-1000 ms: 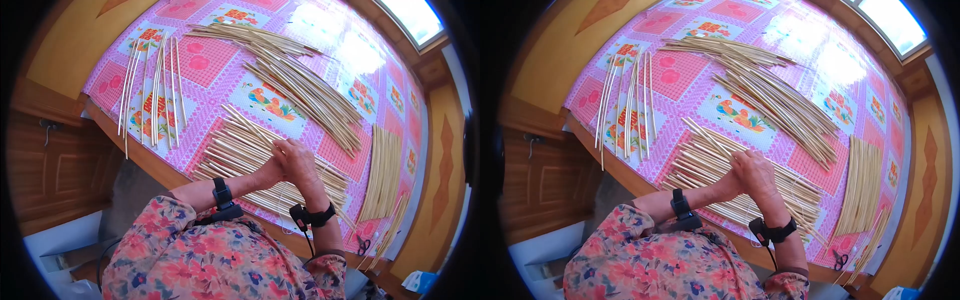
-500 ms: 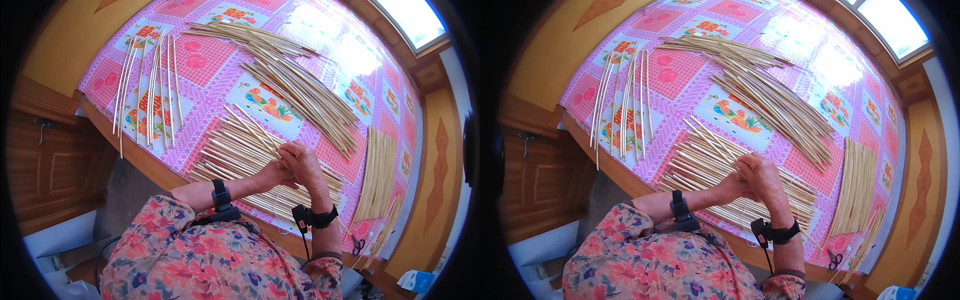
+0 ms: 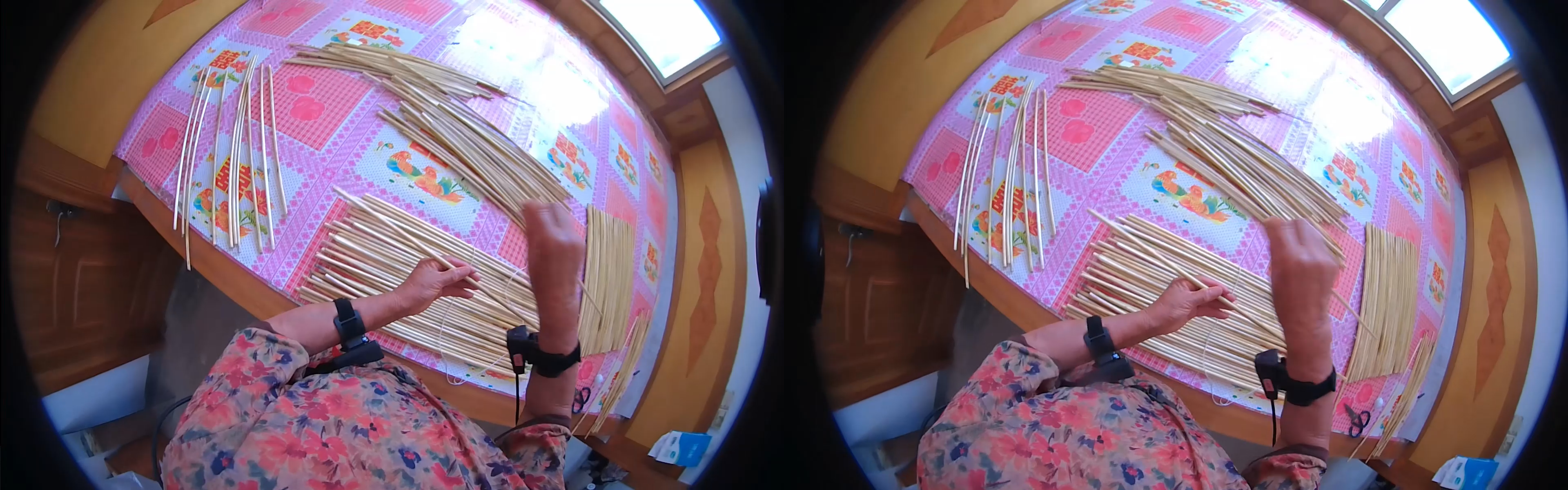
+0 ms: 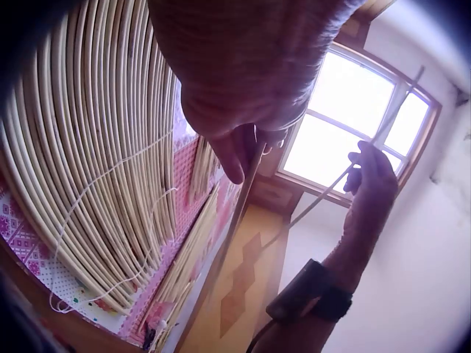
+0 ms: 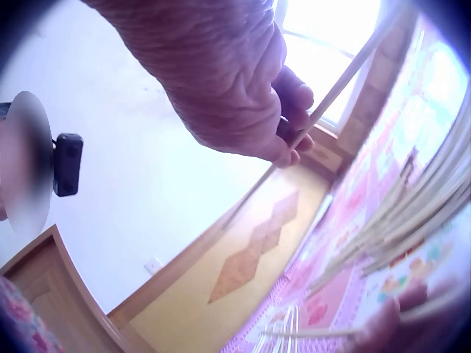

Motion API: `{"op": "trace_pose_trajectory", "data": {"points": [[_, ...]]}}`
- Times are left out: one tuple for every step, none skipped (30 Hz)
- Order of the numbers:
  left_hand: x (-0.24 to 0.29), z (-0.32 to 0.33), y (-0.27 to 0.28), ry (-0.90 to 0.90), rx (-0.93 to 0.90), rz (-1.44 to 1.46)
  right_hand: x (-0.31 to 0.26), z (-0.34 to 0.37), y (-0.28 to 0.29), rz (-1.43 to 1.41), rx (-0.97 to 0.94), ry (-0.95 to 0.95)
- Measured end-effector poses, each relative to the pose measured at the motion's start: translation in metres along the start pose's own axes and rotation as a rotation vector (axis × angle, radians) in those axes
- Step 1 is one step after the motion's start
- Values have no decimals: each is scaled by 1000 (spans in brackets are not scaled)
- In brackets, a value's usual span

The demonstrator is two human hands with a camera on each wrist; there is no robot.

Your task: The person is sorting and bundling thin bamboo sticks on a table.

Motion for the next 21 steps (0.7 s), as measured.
{"op": "trace_pose_trajectory", "data": {"points": [[0, 1, 0, -5, 1, 20, 8, 1, 13, 11, 59, -12], [1, 0, 1, -8, -11, 13, 16, 2, 27, 31, 129, -24], [2, 2, 6, -13, 14, 20, 41, 9, 59, -238, 313, -180], [5, -1, 11, -17, 32, 23, 67, 20, 82, -506, 503, -330], [5, -1, 10, -17, 20, 26, 73, 23, 88, -612, 576, -262], [7, -2, 11, -15, 14, 22, 79, 26, 95, -712, 657, -192], [12, -2, 11, -59, 14, 46, 87, 30, 98, -899, 718, -164], [17, -2, 11, -103, 14, 69, 91, 33, 95, -896, 723, -167], [21, -2, 11, -110, 20, 76, 104, 36, 74, -1076, 709, -217], [23, -1, 11, -107, 17, 73, 116, 40, 50, -1259, 691, -265], [25, -1, 13, -107, 29, 63, 125, 41, 19, -1412, 602, -278], [27, 0, 16, -107, 42, 52, 138, 49, -15, -1476, 564, -393], [29, 2, 18, -108, 58, 44, 144, 57, -34, -1423, 553, -422], [30, 4, 21, -106, 52, 41, 145, 58, -41, -1368, 542, -450], [30, 6, 25, -94, 60, 26, 149, 57, -40, -1365, 547, -450], [29, 8, 30, -81, 70, 11, 149, 53, -29, -1154, 512, -414], [31, 10, 32, -81, 78, 19, 143, 45, -17, -944, 475, -380], [31, 11, 33, -75, 74, 17, 143, 36, -8, -941, 480, -386], [32, 11, 35, -83, 89, 30, 144, 26, 11, -961, 569, -371], [33, 11, 38, -91, 106, 46, 145, 17, 30, -978, 654, -355], [35, 10, 37, -98, 98, 45, 143, 7, 52, -938, 695, -306]]}}
Point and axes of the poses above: each hand's wrist, its own z-axis away from the middle knuckle, its own y-axis out of the back of the hand, x = y × z, the point moved 9 cm from there along -z, towards the middle knuckle, and after that the axes turned 13 degrees about -x, right-handed, at the moved point
